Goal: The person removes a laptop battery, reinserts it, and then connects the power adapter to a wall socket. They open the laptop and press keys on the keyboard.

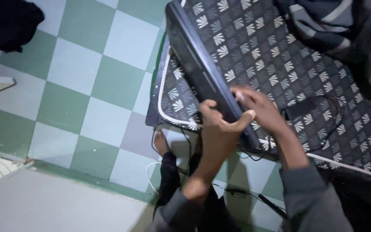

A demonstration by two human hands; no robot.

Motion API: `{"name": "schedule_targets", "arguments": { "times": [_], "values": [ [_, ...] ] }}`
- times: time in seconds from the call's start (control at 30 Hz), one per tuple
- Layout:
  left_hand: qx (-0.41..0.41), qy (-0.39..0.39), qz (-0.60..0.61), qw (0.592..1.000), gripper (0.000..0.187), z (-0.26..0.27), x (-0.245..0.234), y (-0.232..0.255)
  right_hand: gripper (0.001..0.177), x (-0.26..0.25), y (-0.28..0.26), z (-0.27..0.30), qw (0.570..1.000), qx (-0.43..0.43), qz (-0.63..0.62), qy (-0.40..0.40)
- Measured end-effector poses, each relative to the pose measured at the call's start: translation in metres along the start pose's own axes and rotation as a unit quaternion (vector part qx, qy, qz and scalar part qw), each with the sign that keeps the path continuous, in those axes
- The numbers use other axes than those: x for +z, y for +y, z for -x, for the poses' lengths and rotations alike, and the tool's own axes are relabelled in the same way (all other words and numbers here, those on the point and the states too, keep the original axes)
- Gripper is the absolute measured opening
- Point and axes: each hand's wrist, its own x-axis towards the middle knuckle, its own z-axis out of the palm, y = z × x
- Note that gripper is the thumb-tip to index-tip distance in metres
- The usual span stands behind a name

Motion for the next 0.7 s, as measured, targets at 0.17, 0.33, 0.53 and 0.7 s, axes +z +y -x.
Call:
{"name": "schedule_targets", "arguments": {
  "times": [0.17,0.33,0.53,0.7],
  "values": [
    [0.07,-0.032,0.093,0.993,0.06,-0.002,-0.003,-0.036,0.045,0.035,-0.037,0.09,0.984,0.034,-0.123,0.12],
    [-0.399,-0.106,0.35,0.841,0.106,-0.047,-0.007,-0.051,0.043,0.059,-0.053,0.101,0.975,-0.057,-0.038,0.213],
    [-0.285,-0.048,0.244,0.926,0.114,-0.093,-0.021,-0.093,0.044,0.083,-0.075,0.091,0.965,-0.02,0.074,0.249],
    [-0.073,-0.004,0.161,0.984,0.107,-0.127,-0.013,-0.13,0.051,0.089,-0.088,0.091,0.973,-0.045,0.05,0.22]
  ]
}}
